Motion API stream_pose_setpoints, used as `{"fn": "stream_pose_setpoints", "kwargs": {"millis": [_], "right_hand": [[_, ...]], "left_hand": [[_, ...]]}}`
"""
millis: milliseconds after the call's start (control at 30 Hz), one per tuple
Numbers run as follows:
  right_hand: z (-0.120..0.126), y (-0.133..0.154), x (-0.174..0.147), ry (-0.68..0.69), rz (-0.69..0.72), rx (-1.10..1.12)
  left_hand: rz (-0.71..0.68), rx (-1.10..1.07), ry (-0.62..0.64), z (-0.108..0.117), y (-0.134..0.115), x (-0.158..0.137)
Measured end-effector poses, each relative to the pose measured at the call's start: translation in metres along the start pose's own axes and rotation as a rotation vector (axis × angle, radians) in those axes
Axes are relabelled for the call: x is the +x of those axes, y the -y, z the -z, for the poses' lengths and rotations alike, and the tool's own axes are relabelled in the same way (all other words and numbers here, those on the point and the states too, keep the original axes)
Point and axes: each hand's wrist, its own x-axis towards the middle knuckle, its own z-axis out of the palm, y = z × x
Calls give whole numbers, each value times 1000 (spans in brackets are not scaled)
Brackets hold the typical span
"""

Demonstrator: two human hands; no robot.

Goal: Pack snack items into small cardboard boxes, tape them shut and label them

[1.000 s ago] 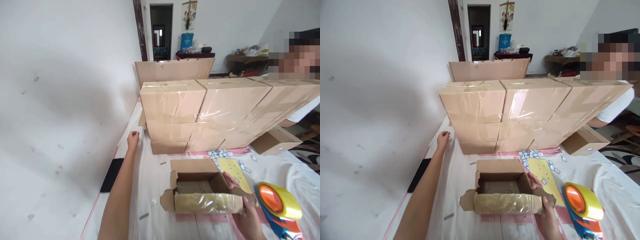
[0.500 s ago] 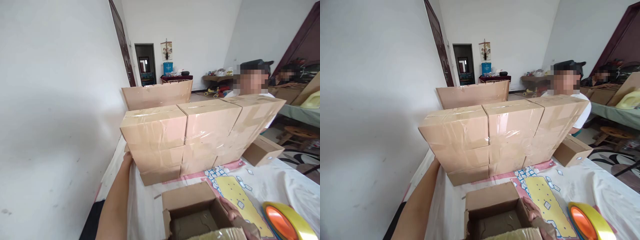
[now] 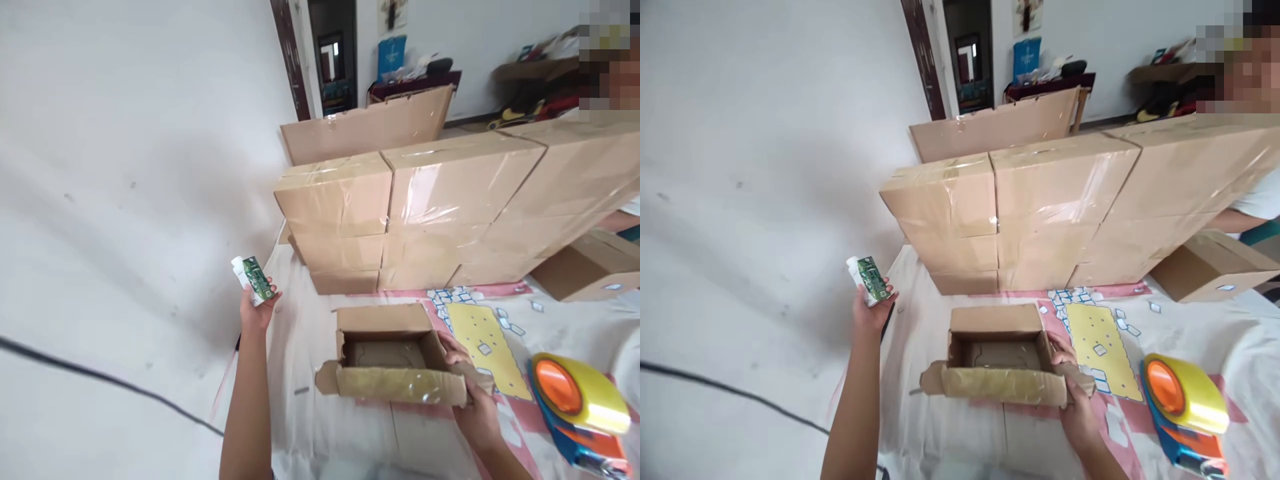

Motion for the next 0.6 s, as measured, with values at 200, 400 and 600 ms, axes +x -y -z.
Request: {"fn": "stream_pose_setpoints", "kwargs": {"millis": [200,400,600], "right_hand": [[-2,3,-6,31,51,8],[-7,-10,-21,34,111,204],[-9,-19,-38,54,182,200]], "left_hand": [[-76,236,284,-45,-80,-88],[56,931,941,-128,-128,-142],[331,900,1247,-165,-81,-163]]}}
